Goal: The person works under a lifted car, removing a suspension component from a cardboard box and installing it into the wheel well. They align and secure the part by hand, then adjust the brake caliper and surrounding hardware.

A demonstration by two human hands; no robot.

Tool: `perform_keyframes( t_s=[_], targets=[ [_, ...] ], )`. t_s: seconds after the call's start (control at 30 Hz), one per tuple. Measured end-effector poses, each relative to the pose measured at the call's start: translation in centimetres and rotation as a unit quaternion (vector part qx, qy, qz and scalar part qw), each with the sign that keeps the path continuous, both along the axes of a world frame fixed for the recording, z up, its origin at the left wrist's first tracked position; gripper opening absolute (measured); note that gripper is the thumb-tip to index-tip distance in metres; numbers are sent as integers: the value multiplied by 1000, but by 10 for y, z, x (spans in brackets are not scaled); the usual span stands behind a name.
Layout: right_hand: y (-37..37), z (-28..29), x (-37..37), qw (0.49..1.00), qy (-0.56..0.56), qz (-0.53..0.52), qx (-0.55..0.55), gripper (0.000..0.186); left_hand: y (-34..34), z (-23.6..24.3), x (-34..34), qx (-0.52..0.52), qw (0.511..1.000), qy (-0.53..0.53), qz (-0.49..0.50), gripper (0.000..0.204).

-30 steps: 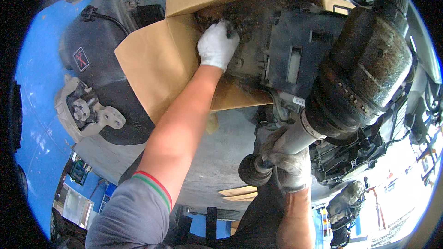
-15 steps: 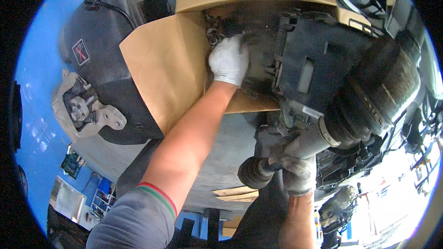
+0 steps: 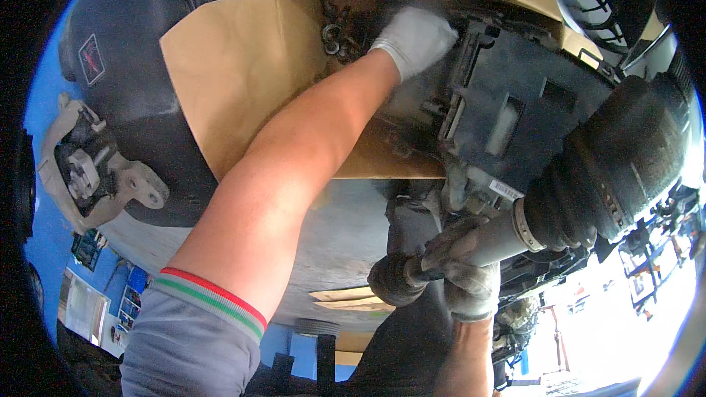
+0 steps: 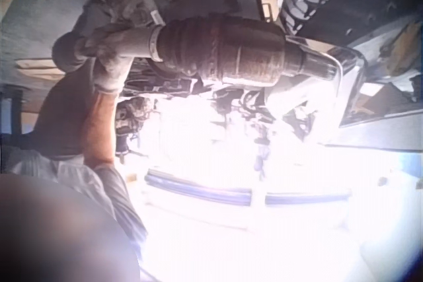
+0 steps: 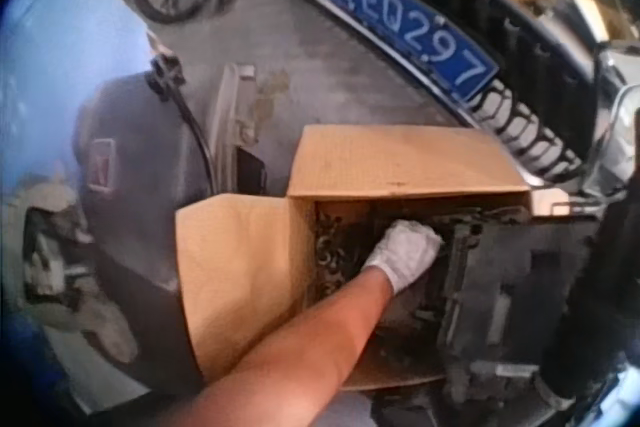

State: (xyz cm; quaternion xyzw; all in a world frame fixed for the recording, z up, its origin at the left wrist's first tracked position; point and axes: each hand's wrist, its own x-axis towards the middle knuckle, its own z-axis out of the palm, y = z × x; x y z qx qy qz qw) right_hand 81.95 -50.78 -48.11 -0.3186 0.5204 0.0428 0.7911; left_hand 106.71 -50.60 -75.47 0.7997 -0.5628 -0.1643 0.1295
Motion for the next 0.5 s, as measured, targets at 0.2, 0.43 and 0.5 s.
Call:
perform_keyframes(
  t_s=[0.2, 0.43, 0.5],
  targets=[
    [0, 6, 9, 997, 39, 9, -73, 49, 2, -6, 4, 78, 996, 32, 35, 20],
    [-5, 3, 7, 997, -25, 45, -58, 49, 51, 15, -23, -187, 674, 500, 510, 22],
    [-5, 1, 6, 997, -42, 46, -46, 44, 72, 14, -29, -230, 455, 697, 505, 17]
  ],
)
